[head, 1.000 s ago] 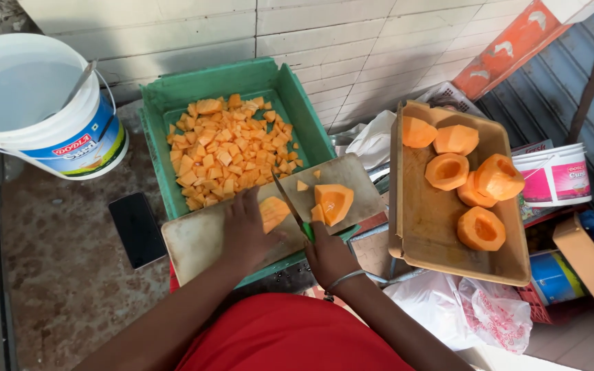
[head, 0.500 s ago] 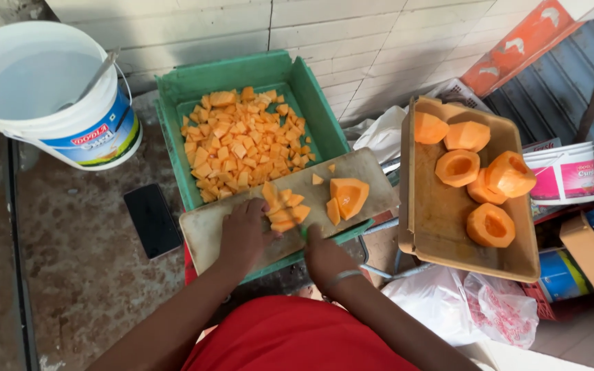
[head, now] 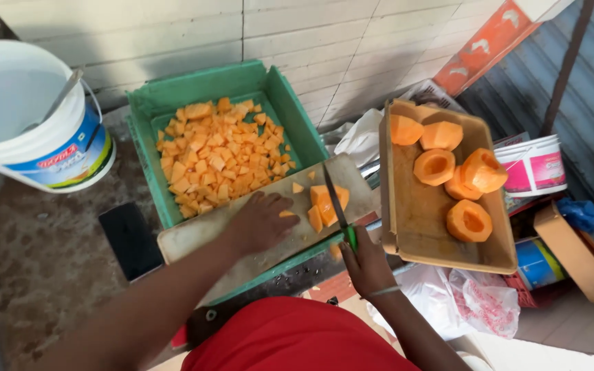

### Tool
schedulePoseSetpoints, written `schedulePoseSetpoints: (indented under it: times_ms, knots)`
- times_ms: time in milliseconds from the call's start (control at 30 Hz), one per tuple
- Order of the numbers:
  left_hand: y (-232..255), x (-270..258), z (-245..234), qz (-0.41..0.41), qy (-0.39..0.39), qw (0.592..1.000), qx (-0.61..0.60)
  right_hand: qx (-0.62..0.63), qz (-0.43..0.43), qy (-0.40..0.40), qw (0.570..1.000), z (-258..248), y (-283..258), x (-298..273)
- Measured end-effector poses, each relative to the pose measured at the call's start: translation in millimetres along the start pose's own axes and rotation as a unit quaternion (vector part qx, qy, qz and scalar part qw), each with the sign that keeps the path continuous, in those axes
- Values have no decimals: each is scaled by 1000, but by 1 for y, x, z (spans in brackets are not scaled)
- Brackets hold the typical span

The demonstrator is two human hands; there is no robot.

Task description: The person cuts peeled papaya wedges into small cubes on a wooden board using a knife, then sweeps the diced pieces by hand into a green crate. They work through wedges one at a time from a tray of peeled papaya halves, filling the crate with cubed fruit.

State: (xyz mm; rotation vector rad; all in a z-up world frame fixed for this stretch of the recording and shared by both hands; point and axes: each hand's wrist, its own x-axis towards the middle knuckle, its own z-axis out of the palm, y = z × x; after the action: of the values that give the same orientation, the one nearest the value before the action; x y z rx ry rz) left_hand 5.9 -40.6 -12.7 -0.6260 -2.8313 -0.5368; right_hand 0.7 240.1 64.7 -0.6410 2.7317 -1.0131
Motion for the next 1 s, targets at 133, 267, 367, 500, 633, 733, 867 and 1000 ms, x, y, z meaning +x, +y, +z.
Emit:
schedulePoseSetpoints:
  times_ms: [133, 267, 367, 500, 633, 733, 867, 1000]
  knots:
    - [-48, 49, -18, -65, -41, 995, 64, 19, -46, 56, 997, -11, 35, 0]
    - [-41, 74, -37, -87, 48, 995, 5, 55, 61, 90, 993, -24, 48, 2]
    - [-23, 78, -17, 5, 56, 997, -51, 92, 128, 100, 982, -26, 65, 0]
    - [-44, 82, 25, -47, 29, 998, 41, 128, 168, 80, 974, -24, 86, 3]
    - [-26, 72, 8, -148, 82, 984, 60, 136, 167, 61, 975, -29, 100, 5]
    - [29, 65, -11, -107, 129, 985, -34, 152, 151, 63, 975, -24, 109, 14]
    - [21, 57, 32, -100, 200, 974, -35, 203, 152, 58, 966, -22, 106, 28]
    - [-29, 54, -32, -266, 254, 897, 244, 211, 148, 51, 965, -29, 109, 28]
